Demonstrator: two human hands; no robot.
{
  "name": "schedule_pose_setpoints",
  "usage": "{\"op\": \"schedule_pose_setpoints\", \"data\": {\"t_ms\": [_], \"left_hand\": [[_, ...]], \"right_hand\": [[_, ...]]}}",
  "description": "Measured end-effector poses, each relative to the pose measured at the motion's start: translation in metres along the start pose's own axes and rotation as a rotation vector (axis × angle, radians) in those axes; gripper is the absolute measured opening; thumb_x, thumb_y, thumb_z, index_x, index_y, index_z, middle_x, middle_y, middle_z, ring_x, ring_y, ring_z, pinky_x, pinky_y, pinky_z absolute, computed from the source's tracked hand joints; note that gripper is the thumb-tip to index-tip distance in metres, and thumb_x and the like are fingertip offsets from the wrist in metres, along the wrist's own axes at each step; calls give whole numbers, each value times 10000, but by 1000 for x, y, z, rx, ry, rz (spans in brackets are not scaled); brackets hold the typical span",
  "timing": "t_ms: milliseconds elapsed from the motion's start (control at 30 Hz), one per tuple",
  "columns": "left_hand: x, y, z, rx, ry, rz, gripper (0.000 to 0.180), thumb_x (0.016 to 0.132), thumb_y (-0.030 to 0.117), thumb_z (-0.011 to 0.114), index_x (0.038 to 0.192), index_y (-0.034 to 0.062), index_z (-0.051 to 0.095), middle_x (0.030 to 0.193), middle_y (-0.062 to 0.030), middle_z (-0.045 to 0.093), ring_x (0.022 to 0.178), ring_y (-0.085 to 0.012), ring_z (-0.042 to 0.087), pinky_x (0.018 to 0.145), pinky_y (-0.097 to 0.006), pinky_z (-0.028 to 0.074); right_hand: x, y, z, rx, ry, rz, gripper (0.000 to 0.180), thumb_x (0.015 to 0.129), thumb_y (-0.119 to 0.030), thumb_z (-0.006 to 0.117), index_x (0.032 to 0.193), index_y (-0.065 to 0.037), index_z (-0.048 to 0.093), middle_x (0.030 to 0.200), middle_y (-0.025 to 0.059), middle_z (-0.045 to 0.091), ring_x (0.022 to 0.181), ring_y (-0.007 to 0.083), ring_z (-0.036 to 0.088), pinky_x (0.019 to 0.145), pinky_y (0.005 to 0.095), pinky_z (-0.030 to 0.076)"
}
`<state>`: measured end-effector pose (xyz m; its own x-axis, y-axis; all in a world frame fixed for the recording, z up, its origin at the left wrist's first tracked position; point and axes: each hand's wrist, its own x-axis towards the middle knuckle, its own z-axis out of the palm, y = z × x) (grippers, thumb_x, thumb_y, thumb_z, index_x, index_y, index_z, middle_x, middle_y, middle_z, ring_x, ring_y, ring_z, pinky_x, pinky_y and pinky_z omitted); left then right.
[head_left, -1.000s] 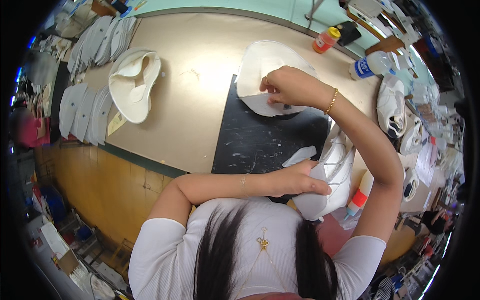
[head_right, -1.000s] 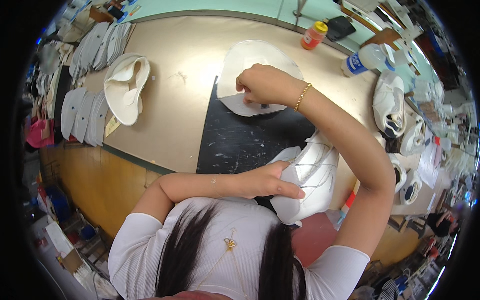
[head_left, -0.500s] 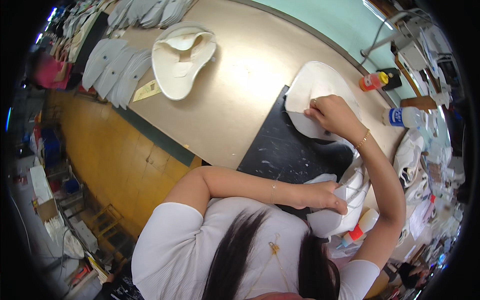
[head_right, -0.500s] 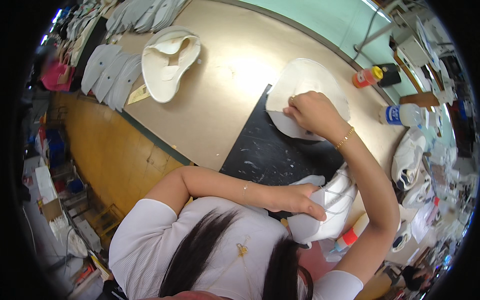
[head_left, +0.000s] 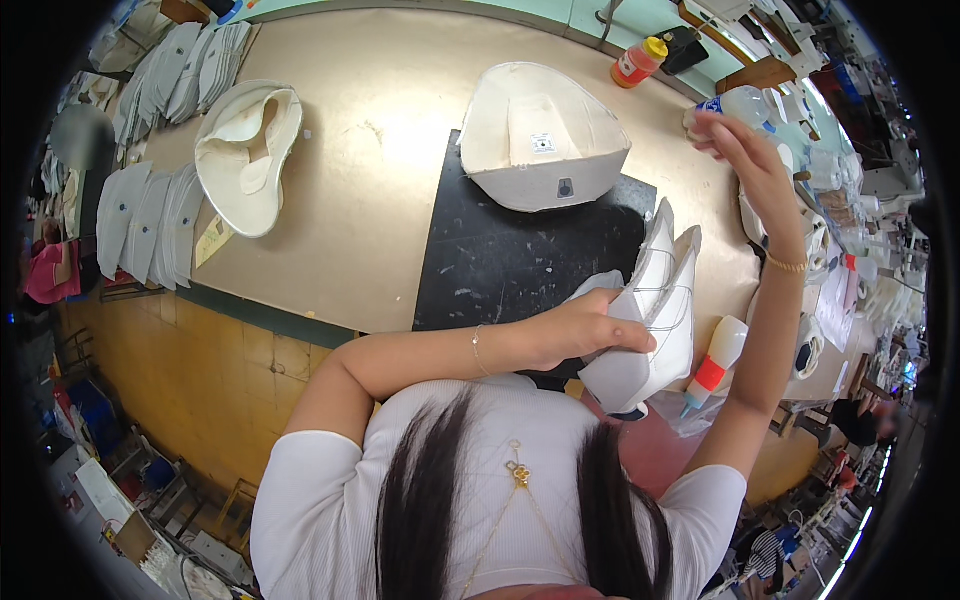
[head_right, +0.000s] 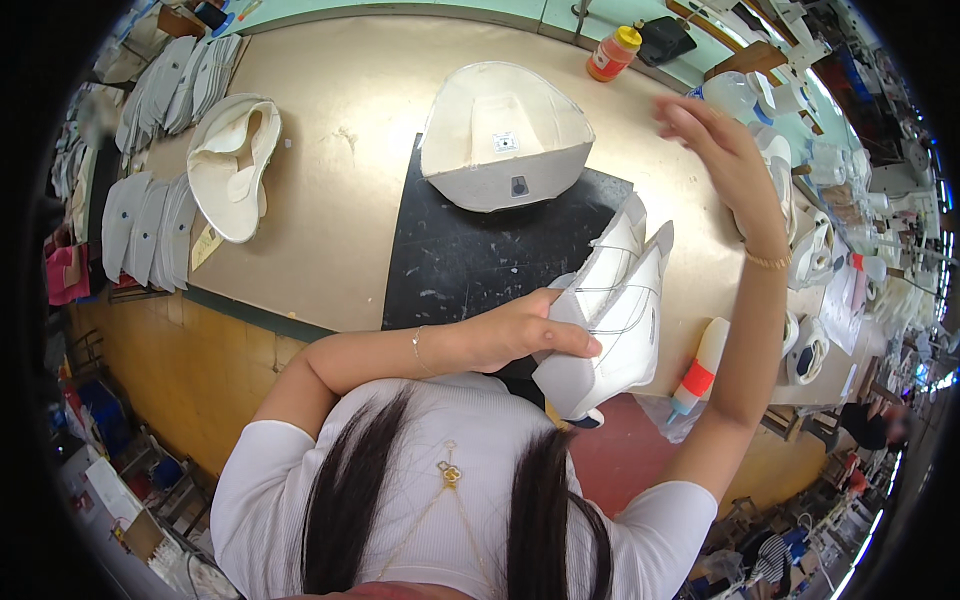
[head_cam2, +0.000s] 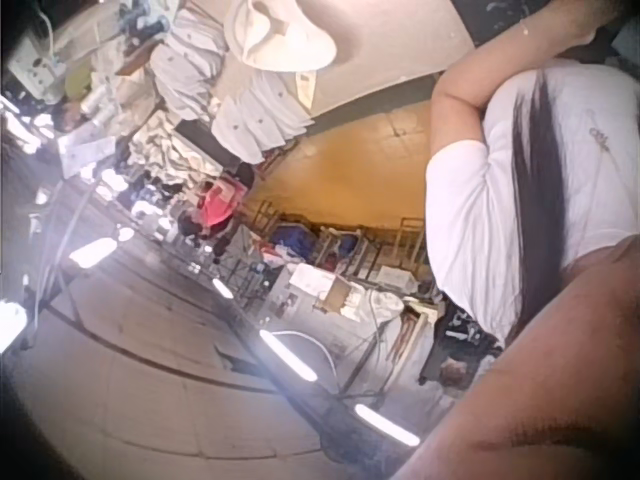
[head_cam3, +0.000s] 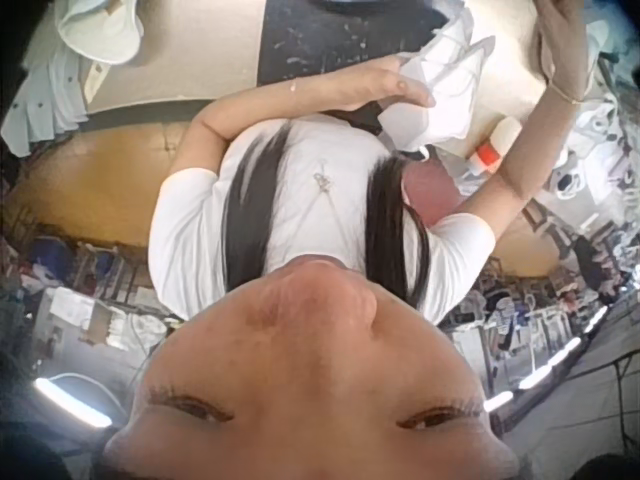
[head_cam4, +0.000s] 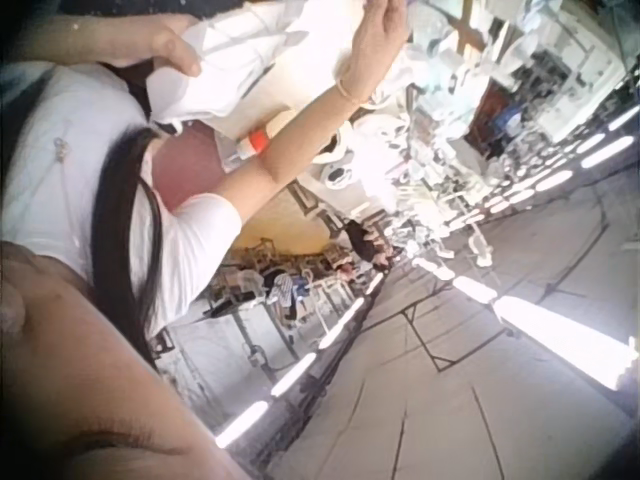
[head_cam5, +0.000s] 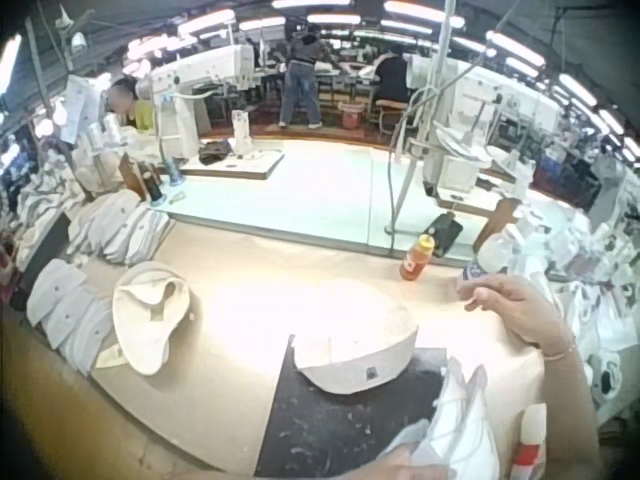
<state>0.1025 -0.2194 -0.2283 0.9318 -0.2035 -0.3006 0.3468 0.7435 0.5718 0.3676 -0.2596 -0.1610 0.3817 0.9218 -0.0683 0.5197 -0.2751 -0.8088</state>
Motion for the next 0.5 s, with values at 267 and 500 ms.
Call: {"op": "schedule_pose_setpoints", "data": {"t_ms": [267,500], "left_hand": [[-4,1,7,3,54,-49,574,766,199,683,1245,-32,466,1116,-125,578,1023,-196,562,888,-319,452],[-6,13,16,10,99,-16,515,796,203,670,1222,-28,494,1095,-114,604,983,-174,591,872,-299,461]], "right_hand": [[-126,172,-58,-1081,355,316,517,763,-340,711,1160,-36,583,1155,179,575,1033,364,552,907,414,435],[-127,203,-47,-1266,531,293,607,614,-302,800,1147,-159,546,1141,30,541,1036,241,544,818,425,468]]}}
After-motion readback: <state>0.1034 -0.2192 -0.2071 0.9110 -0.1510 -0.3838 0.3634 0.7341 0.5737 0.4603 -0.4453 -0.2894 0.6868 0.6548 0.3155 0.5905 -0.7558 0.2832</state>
